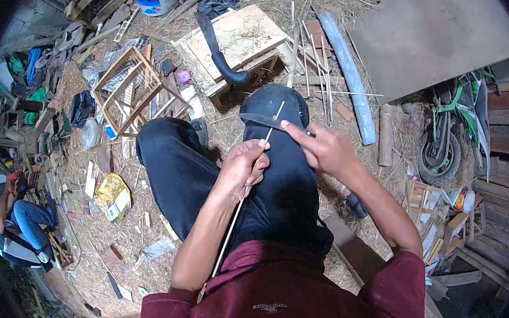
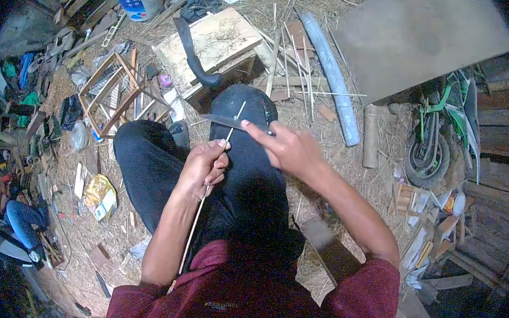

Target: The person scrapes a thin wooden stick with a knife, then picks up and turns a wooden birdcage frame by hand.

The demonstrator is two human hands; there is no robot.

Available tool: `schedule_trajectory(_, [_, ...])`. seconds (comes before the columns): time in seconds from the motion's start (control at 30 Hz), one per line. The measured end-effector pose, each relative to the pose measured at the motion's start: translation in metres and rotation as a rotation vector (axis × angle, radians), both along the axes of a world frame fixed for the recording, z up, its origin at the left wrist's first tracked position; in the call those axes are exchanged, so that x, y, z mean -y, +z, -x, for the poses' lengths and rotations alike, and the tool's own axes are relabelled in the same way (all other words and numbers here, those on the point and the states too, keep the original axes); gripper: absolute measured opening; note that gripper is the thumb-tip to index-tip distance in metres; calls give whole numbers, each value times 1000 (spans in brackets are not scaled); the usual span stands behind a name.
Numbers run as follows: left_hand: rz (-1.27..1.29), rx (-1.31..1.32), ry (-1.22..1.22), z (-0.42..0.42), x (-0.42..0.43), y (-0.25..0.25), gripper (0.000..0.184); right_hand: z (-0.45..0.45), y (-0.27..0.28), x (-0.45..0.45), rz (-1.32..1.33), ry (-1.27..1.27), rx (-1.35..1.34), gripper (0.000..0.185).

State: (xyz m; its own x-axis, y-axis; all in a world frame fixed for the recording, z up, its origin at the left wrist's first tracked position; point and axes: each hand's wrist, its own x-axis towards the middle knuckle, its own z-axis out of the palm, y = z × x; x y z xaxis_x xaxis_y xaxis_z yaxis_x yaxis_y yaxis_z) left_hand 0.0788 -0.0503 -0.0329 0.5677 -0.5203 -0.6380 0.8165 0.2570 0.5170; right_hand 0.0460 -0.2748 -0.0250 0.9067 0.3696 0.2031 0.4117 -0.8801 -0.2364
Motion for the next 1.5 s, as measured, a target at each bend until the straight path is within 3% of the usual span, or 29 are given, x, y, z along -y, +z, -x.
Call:
schedule_trajectory(0.27, [24, -6, -1, 2, 0, -2, 17, 3, -2, -5, 19, 65, -20, 63])
schedule_trajectory(0.3, [25, -9, 1, 2, 0, -1, 17, 3, -7, -5, -71, 111, 50, 61])
schedule_trajectory(0.4, [46, -21, 5, 5, -2, -3, 17, -11, -12, 11, -126, -77, 40, 62])
schedule_trajectory(0.53, [51, -41, -17, 1, -6, -3, 17, -7, -14, 6, -108, 65, 90, 57])
schedule_trajectory(0.6, [50, -48, -18, 5, -6, 1, 18, -18, -25, 33, -139, -125, 95, 58])
schedule_trajectory(0.67, [-82, 80, -37, 12, -6, 1, 20, -30, -29, 51, -298, -256, 149, 55])
schedule_trajectory(0.77, [-269, 275, -55, 21, 3, -1, 22, -16, -4, 22, -420, -186, 202, 53])
schedule_trajectory(0.83, [-343, 392, -78, 21, 10, 1, 24, 4, -13, 4, -304, -38, 131, 57])
schedule_trajectory(0.87, [-374, 424, -89, 22, 11, 0, 25, 16, -10, -2, -48, 24, -15, 59])
schedule_trajectory(1.17, [-414, 425, -158, 17, 6, 2, 30, 5, -11, 10, 16, -4, -35, 63])
schedule_trajectory(1.3, [-395, 407, -157, 16, 4, 2, 29, 5, 3, -2, -44, 165, -34, 59])
schedule_trajectory(1.43, [-384, 423, -165, 17, 3, 0, 31, -13, -3, 14, -71, -49, 40, 59])
schedule_trajectory(1.5, [-384, 423, -158, 19, 3, -2, 31, -2, -1, 0, -52, 95, -4, 58])
